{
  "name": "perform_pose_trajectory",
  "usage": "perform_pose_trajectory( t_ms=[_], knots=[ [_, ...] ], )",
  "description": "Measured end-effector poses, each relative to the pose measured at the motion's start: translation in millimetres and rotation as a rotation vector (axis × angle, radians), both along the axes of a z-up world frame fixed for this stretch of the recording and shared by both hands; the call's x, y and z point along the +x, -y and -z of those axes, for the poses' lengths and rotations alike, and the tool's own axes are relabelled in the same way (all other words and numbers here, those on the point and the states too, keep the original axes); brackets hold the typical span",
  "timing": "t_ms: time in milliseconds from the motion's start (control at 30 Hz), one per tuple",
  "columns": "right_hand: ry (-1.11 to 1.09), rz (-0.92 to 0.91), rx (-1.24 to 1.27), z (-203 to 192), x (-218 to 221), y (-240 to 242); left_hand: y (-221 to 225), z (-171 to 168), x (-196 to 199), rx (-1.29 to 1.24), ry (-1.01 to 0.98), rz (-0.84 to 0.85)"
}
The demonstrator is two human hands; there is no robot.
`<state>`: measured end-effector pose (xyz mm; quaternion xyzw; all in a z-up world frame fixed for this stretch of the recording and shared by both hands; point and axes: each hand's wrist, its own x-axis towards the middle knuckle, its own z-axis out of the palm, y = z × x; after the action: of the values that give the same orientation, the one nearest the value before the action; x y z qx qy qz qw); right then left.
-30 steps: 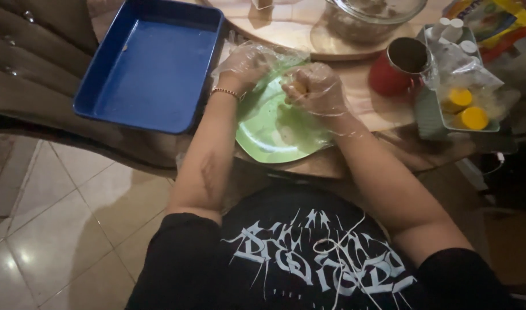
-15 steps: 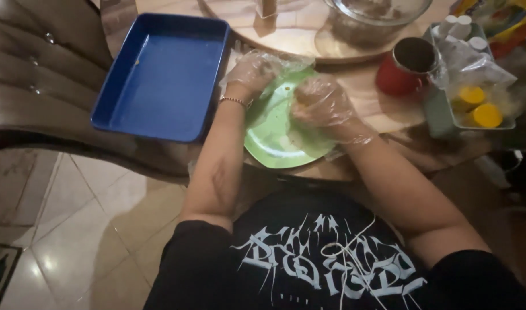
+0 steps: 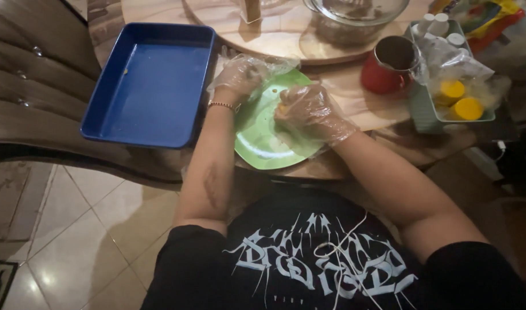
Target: The person is taking small pieces of dough and rolling them into balls using their hands before placing them on a green plate.
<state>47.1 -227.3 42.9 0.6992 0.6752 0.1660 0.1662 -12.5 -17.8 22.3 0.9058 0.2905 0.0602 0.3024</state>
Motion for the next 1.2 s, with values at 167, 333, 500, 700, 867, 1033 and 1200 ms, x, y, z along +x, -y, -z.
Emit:
perform_pose_trajectory(
  t_ms=[167, 333, 500, 700, 867, 1033, 1200],
  knots=[
    [-0.231, 0.099, 0.196, 28.2, 14.0, -3.6, -8.1, 13.3, 4.8, 0.019, 0.027, 0.02],
    [-0.382, -0.12, 0.792, 60.8, 40.4, -12.0, -1.4, 2.8, 1.5, -0.053, -0.01, -0.024],
    [-1.231, -0.029, 0.656, 11.2, 19.2, 1.8, 9.3, -17.0, -4.6, -0.042, -0.087, -0.029],
    [-1.462, 0.347, 0.664, -36.0, -19.7, 11.0, 19.6, -26.8, -11.8, -0.168, -0.044, -0.073],
    [-1.352, 0.618, 0.457, -43.8, -17.0, 7.0, 1.1, -2.7, 0.3, -0.018, -0.046, -0.018],
    [-1.026, 0.656, 0.328, -21.6, 0.1, -3.4, -29.4, 41.7, 10.6, 0.249, -0.03, 0.184],
    [-0.715, 0.567, 0.31, 17.7, 20.3, -11.5, -33.0, 52.4, 14.9, 0.22, -0.109, 0.144]
  ],
)
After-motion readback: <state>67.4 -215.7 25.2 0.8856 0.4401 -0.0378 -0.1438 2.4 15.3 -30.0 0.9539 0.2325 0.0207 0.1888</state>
